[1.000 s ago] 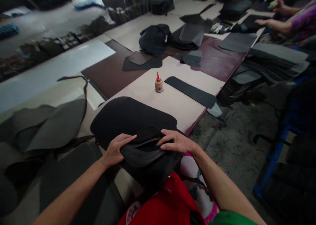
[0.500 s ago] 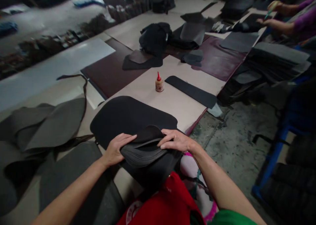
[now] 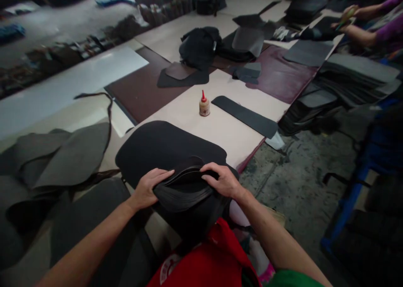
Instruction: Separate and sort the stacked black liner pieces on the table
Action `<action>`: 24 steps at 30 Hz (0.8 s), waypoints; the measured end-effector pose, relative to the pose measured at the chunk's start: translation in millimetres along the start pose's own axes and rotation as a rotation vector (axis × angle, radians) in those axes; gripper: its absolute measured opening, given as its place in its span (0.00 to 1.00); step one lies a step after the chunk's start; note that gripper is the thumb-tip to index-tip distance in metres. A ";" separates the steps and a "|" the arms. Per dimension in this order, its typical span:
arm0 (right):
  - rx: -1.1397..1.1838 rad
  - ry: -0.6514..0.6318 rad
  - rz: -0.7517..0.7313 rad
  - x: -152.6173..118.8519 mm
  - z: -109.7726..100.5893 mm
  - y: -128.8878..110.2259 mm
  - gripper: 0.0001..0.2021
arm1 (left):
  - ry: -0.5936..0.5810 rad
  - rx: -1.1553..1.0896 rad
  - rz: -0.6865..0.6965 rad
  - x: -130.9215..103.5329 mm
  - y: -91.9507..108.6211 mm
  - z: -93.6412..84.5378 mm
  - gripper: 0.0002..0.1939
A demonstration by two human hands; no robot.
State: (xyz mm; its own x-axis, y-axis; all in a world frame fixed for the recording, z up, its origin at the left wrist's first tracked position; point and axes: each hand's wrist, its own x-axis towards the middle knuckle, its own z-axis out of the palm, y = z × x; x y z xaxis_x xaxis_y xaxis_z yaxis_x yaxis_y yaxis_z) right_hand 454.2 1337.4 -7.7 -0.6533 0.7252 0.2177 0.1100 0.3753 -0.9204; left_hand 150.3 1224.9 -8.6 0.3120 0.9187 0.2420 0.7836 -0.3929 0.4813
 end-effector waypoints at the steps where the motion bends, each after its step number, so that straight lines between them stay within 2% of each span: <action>1: 0.002 0.033 -0.012 -1.4 2.9 0.9 0.06 | -0.003 0.000 0.001 -0.2 0.0 0.1 0.25; 3: 0.016 0.041 -0.064 -3.0 5.1 1.8 0.05 | 0.003 -0.004 -0.003 -0.2 0.5 -0.1 0.24; 7: 0.016 -0.146 -0.126 -1.6 -6.0 -1.0 0.14 | 0.003 -0.018 -0.004 0.8 2.8 -1.6 0.24; 11: 0.041 -0.377 -0.037 3.6 -25.5 -7.2 0.13 | -0.009 -0.020 -0.014 1.5 3.5 -2.4 0.24; 14: 0.126 -0.484 0.022 8.0 -34.1 -7.7 0.15 | -0.021 -0.011 -0.022 0.7 2.4 -1.7 0.26; 24: 0.232 -0.498 0.028 13.4 -31.1 1.0 0.16 | -0.036 -0.015 -0.052 0.2 3.6 -2.1 0.27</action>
State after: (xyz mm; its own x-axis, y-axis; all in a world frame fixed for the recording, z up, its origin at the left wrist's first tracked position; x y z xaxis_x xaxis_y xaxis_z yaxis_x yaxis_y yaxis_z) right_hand 468.9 1365.5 4.4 -0.9343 0.3508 0.0633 0.0016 0.1818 -0.9833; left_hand 152.1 1223.6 -5.1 0.2906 0.9386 0.1858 0.7914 -0.3449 0.5047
